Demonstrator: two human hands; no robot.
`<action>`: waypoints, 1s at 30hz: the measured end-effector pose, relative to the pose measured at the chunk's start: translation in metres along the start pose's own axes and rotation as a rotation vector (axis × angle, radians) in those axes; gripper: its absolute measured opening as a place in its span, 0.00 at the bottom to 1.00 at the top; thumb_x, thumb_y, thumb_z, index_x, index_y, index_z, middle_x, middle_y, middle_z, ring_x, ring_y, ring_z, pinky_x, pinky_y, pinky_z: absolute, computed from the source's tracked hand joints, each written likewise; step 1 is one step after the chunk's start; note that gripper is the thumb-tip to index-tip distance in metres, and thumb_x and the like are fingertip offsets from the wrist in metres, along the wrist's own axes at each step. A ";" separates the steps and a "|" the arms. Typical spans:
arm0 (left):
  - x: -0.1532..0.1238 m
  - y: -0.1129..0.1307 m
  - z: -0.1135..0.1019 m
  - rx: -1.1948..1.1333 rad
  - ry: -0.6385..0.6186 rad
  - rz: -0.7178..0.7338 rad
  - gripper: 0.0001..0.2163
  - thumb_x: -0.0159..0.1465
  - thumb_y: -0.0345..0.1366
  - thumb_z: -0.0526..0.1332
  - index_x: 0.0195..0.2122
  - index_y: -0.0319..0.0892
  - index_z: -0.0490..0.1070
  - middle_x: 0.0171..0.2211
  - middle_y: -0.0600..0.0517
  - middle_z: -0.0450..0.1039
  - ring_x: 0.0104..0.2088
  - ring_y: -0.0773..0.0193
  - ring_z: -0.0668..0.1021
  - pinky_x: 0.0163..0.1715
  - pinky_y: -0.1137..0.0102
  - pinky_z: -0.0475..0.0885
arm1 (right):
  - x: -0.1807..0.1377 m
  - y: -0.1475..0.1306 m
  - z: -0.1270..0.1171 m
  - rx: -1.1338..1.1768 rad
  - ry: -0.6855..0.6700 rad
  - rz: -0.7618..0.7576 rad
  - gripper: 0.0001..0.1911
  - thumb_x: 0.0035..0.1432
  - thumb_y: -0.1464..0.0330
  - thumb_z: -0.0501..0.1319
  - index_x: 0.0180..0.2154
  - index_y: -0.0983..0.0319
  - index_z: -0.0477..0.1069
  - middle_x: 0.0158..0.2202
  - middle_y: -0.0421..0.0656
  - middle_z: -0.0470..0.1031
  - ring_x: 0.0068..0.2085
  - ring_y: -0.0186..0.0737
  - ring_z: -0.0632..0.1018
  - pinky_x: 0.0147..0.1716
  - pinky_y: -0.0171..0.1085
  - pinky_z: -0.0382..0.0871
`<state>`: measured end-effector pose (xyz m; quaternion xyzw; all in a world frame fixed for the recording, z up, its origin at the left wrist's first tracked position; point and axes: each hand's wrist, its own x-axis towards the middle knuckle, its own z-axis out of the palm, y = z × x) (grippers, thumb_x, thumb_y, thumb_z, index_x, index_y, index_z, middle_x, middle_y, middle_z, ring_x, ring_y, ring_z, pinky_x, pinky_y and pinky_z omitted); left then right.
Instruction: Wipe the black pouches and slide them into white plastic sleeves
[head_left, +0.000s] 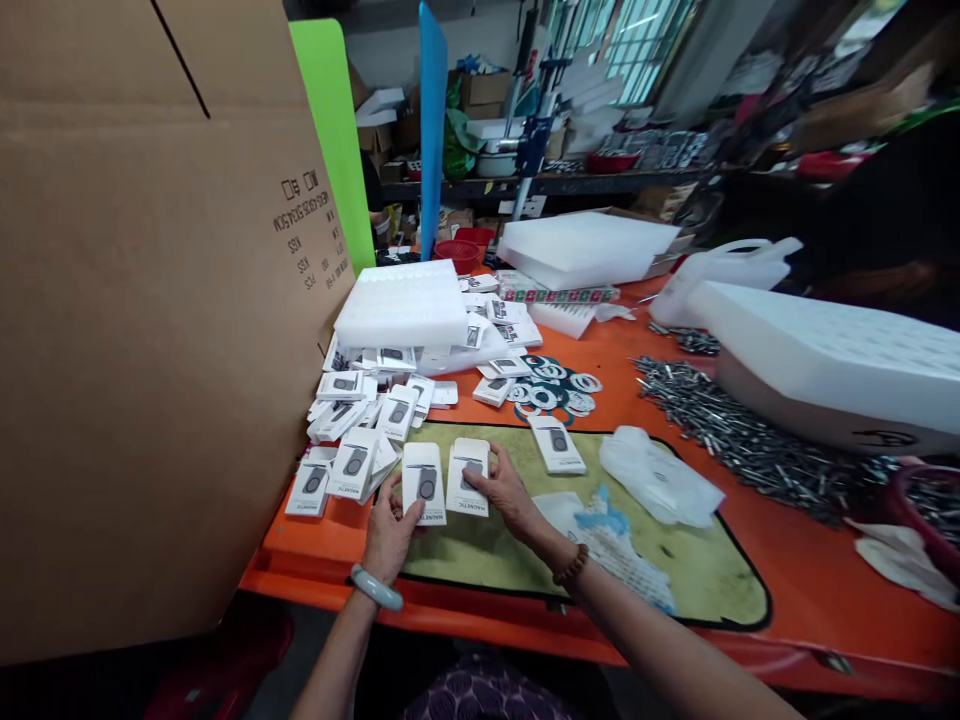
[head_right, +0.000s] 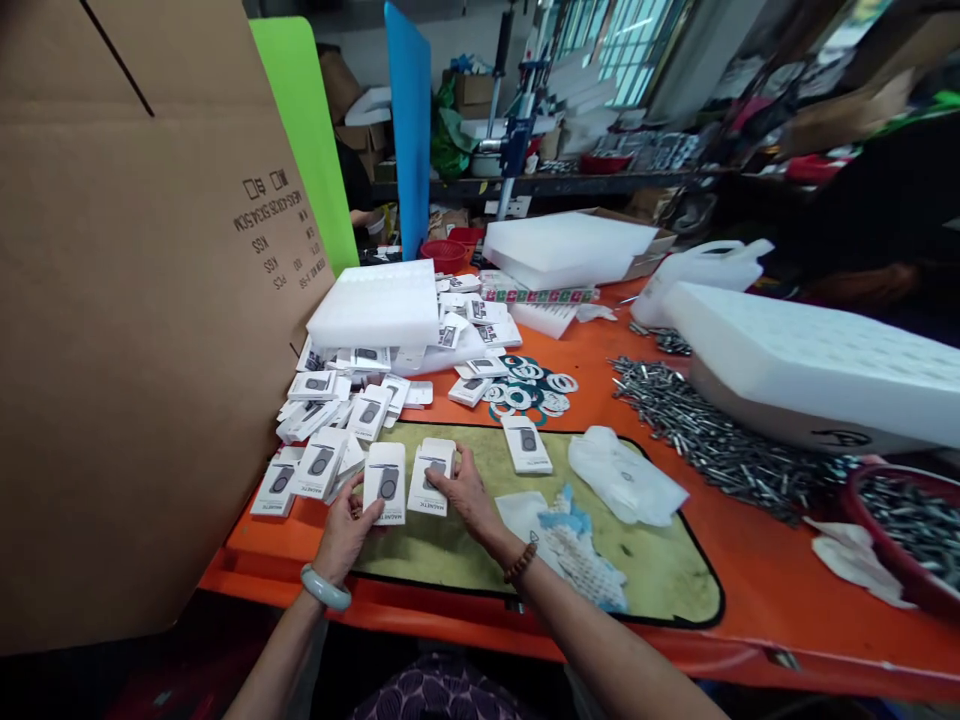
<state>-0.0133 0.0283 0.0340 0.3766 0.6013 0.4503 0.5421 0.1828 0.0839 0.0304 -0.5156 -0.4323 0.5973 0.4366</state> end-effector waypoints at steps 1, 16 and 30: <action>0.003 -0.001 0.005 0.003 0.031 0.017 0.30 0.54 0.43 0.64 0.57 0.41 0.59 0.34 0.49 0.74 0.30 0.60 0.80 0.26 0.67 0.78 | 0.005 0.000 -0.006 0.002 0.032 0.002 0.38 0.47 0.59 0.67 0.56 0.57 0.51 0.35 0.41 0.78 0.33 0.46 0.81 0.30 0.43 0.77; 0.079 0.015 0.079 0.731 0.078 0.380 0.28 0.53 0.29 0.61 0.58 0.38 0.62 0.57 0.38 0.63 0.58 0.50 0.68 0.57 0.57 0.64 | 0.130 -0.069 -0.093 -1.476 0.244 -0.392 0.19 0.62 0.74 0.48 0.52 0.66 0.66 0.48 0.55 0.70 0.47 0.50 0.71 0.46 0.44 0.63; 0.069 0.017 0.089 0.914 -0.025 0.458 0.19 0.58 0.27 0.58 0.51 0.37 0.70 0.57 0.38 0.66 0.57 0.48 0.68 0.56 0.52 0.64 | 0.190 -0.078 -0.117 -1.732 -0.255 -0.606 0.16 0.64 0.76 0.48 0.46 0.62 0.70 0.45 0.50 0.71 0.44 0.44 0.71 0.43 0.38 0.60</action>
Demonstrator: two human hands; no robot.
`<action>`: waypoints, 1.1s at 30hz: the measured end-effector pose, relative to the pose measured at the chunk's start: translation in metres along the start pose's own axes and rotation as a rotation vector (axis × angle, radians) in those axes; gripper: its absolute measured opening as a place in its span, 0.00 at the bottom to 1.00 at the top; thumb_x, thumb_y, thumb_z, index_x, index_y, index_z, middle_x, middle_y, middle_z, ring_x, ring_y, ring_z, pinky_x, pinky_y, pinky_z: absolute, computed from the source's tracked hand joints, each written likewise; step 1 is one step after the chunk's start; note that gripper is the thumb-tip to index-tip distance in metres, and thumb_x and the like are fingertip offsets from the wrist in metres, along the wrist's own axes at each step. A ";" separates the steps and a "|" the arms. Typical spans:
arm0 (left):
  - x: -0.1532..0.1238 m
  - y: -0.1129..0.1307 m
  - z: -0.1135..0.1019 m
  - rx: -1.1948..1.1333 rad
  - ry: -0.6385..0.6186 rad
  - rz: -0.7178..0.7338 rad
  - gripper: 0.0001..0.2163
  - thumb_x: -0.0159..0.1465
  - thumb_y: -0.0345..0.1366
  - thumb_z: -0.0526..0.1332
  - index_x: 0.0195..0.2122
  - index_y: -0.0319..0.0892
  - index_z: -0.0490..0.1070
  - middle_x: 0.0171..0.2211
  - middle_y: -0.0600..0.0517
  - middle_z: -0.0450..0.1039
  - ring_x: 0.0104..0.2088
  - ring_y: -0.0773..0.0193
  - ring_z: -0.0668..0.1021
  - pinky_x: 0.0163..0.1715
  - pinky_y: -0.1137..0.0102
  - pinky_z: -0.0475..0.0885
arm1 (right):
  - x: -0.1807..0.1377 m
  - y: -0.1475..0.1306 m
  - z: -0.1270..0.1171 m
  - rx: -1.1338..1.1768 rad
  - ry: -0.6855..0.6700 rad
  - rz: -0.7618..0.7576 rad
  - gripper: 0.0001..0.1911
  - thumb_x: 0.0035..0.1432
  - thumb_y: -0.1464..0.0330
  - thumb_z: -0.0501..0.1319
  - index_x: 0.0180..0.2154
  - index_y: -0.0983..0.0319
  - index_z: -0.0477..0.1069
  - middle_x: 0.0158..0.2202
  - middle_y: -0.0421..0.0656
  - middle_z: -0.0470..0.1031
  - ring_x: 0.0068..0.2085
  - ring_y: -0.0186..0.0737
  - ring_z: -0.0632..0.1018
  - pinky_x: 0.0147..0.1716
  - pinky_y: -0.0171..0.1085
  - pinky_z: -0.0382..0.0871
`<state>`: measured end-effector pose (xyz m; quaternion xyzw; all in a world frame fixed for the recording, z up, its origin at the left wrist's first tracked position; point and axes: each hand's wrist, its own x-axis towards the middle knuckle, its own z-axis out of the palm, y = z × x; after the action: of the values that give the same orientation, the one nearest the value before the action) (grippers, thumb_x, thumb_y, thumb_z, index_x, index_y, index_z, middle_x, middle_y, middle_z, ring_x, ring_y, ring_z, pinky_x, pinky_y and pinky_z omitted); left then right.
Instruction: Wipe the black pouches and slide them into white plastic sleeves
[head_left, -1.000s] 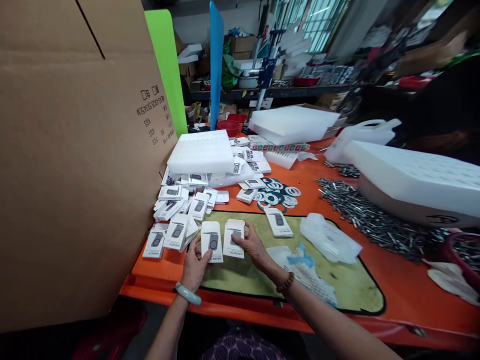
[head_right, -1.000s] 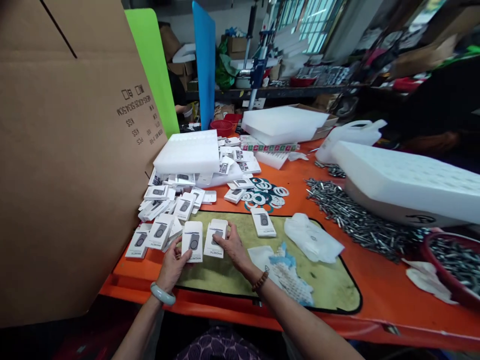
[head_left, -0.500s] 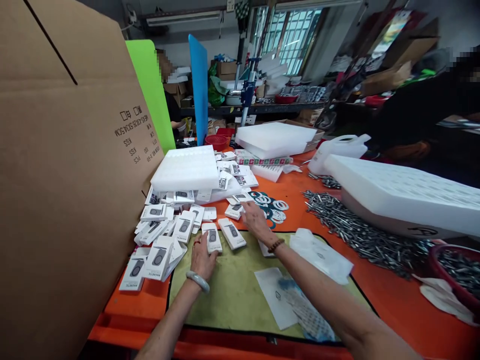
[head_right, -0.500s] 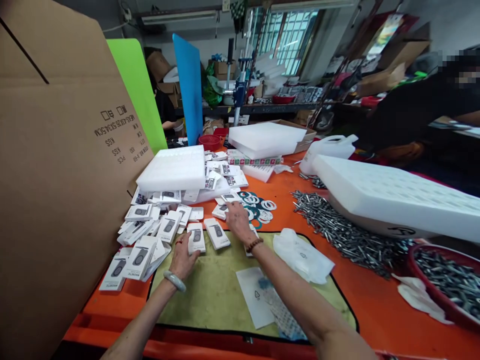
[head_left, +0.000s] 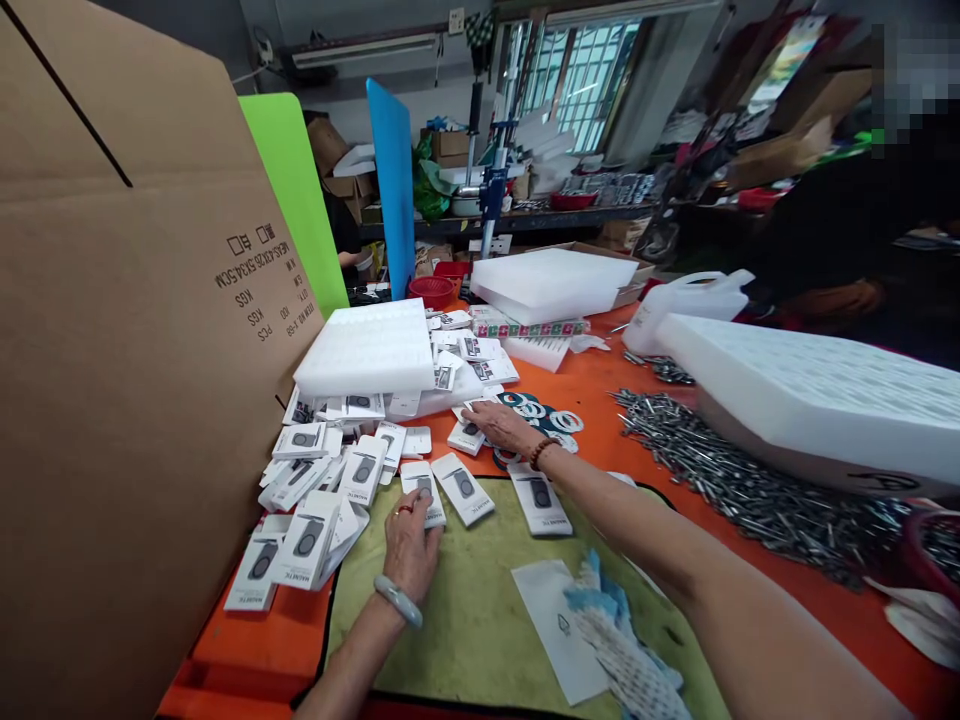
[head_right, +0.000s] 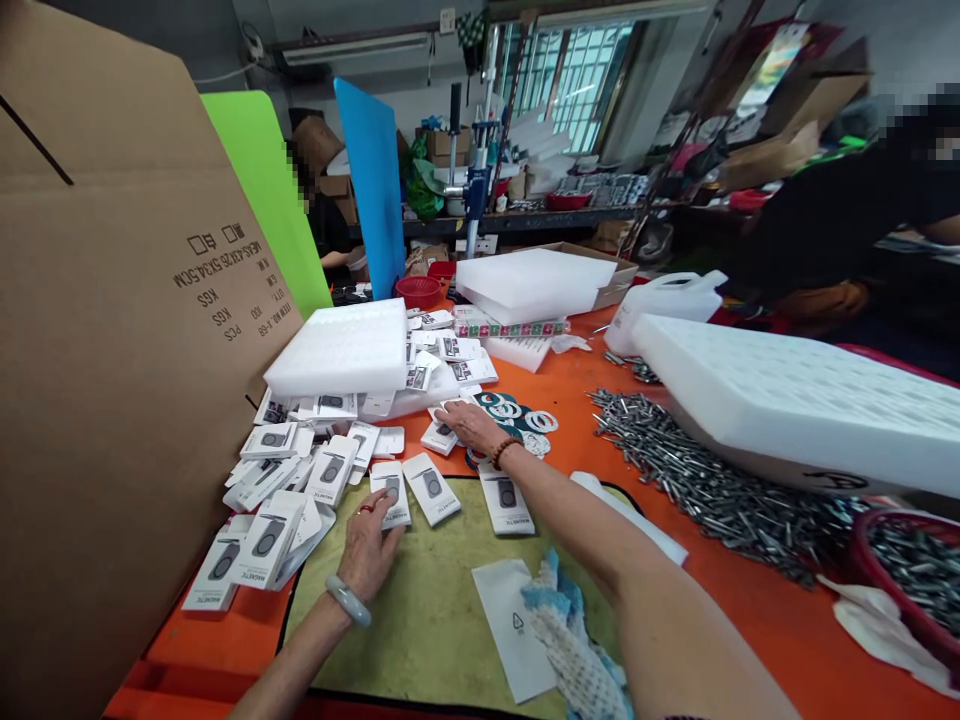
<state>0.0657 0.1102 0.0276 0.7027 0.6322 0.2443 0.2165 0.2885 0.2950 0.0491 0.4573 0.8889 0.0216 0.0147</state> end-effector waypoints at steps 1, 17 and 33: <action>-0.002 0.002 0.002 -0.002 0.014 0.030 0.18 0.57 0.27 0.57 0.50 0.37 0.71 0.56 0.38 0.66 0.58 0.48 0.68 0.57 0.52 0.63 | 0.000 -0.001 -0.002 0.002 -0.003 -0.005 0.15 0.64 0.76 0.48 0.45 0.63 0.71 0.46 0.50 0.71 0.45 0.44 0.71 0.43 0.38 0.60; -0.009 0.004 -0.017 -0.174 0.456 0.066 0.22 0.63 0.34 0.56 0.58 0.41 0.59 0.60 0.37 0.56 0.63 0.50 0.61 0.59 0.52 0.61 | 0.023 -0.077 -0.075 0.804 0.079 0.332 0.16 0.63 0.56 0.51 0.38 0.62 0.67 0.32 0.43 0.76 0.32 0.38 0.76 0.33 0.34 0.65; 0.016 -0.020 -0.021 0.284 -0.028 -0.074 0.25 0.58 0.30 0.61 0.58 0.42 0.61 0.59 0.41 0.62 0.58 0.49 0.66 0.57 0.56 0.61 | 0.015 -0.053 0.012 1.063 0.244 0.974 0.38 0.43 0.66 0.69 0.54 0.63 0.55 0.46 0.52 0.71 0.45 0.47 0.75 0.38 0.39 0.71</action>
<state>0.0390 0.1278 0.0329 0.7058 0.6827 0.1344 0.1326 0.2373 0.2773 0.0338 0.7406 0.4704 -0.3579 -0.3196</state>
